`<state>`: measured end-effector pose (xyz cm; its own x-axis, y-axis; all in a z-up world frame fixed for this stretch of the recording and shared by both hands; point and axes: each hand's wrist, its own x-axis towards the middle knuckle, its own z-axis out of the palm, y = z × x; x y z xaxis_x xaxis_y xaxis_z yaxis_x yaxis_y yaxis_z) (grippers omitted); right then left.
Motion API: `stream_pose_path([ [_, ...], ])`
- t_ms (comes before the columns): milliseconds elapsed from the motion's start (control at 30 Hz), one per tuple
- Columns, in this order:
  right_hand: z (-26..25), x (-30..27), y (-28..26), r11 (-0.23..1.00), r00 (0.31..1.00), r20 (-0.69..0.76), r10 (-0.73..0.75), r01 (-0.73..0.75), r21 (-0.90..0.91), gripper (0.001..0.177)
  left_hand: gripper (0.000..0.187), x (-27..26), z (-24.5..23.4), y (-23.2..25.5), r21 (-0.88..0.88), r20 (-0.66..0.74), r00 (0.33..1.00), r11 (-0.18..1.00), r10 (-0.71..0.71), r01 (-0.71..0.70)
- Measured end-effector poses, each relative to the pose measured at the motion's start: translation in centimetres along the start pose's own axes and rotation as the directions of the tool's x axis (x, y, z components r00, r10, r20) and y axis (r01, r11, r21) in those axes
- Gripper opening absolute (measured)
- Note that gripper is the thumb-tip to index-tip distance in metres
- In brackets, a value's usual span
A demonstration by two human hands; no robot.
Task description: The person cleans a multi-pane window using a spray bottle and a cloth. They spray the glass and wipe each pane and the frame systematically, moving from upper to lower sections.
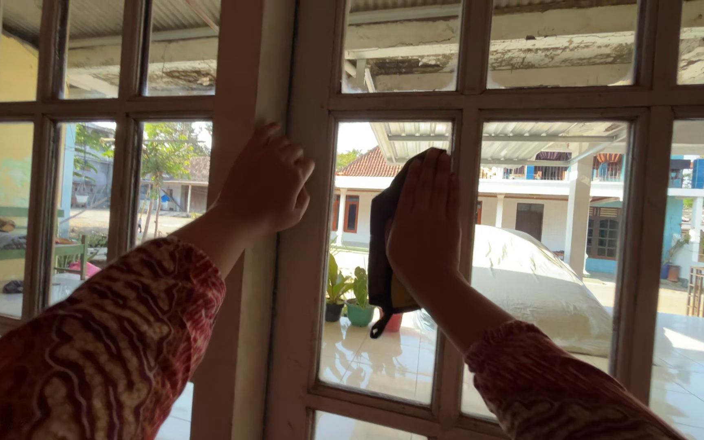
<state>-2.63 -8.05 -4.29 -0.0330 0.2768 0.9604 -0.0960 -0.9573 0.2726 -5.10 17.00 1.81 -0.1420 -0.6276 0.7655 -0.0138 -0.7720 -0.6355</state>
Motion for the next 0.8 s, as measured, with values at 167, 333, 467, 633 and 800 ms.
stream_pose_path([
  [167, -0.4, 2.1, -1.8, 0.942, 0.997, -0.08, 0.02, 0.008, 0.335, 0.086, 0.011, -0.2, -0.8, -0.1, -0.276, 0.021, 0.989, 0.95, -0.149, 0.149],
  [333, 1.9, 5.4, -4.7, 0.931, 0.992, -0.075, -0.106, 0.125, 0.343, 0.064, 0.013, -0.2, -1.4, 0.2, -0.27, 0.009, 0.985, 0.948, -0.173, 0.169],
  [467, 3.1, 6.8, -5.2, 0.913, 0.967, -0.187, -0.176, 0.231, 0.335, 0.051, 0.02, -0.1, -1.2, 0.3, -0.2, 0.056, 0.983, 0.962, -0.176, 0.184],
  [633, 1.5, 6.8, -1.9, 0.939, 0.947, -0.154, -0.282, 0.306, 0.16, 0.045, 0.024, -0.2, -0.6, 0.4, -0.164, 0.067, 0.981, 0.968, -0.182, 0.191],
  [800, 1.0, 5.0, 1.2, 0.986, 0.985, -0.051, -0.167, 0.165, -0.031, 0.058, 0.031, -0.2, -0.5, 0.4, -0.134, 0.094, 0.98, 0.973, -0.177, 0.188],
])
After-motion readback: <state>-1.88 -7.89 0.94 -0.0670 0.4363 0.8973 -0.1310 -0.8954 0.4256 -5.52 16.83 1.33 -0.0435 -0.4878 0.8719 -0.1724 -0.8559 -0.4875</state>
